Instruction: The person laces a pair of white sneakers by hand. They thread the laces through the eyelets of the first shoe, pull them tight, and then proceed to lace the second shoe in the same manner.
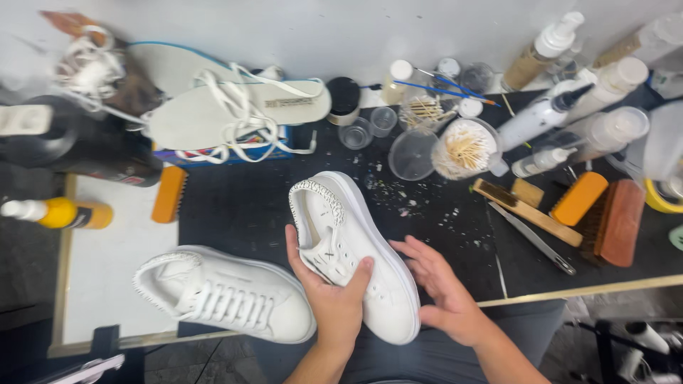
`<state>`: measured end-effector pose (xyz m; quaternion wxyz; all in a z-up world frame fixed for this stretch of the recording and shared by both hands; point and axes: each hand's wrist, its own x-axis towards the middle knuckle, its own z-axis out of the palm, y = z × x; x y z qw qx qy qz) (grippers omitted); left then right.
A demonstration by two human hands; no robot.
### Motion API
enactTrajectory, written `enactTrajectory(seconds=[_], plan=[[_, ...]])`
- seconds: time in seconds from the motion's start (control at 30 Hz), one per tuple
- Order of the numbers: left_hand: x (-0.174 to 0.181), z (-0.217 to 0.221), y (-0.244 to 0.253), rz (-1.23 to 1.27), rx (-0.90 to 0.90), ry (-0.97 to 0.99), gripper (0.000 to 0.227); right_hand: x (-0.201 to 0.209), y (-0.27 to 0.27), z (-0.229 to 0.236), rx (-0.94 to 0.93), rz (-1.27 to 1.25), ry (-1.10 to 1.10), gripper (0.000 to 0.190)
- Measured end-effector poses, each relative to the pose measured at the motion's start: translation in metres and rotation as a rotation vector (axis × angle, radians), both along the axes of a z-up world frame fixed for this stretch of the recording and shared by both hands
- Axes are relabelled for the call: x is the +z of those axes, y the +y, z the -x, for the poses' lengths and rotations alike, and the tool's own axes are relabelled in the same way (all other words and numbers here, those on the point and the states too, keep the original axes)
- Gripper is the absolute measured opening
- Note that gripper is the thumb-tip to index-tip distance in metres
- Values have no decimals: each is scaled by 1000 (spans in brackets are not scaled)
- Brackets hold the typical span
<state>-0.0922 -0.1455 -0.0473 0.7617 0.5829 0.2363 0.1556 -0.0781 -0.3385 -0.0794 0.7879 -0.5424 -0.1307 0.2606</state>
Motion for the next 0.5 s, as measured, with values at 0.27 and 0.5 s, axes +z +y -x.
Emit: enactTrajectory(seconds=[0.27, 0.5], plan=[[-17, -12, -12, -192, -125, -194, 107, 19, 6, -39, 79, 668, -404, 125], [28, 37, 57, -1512, -14, 253, 61, 22, 11, -66, 219, 657, -511, 115]])
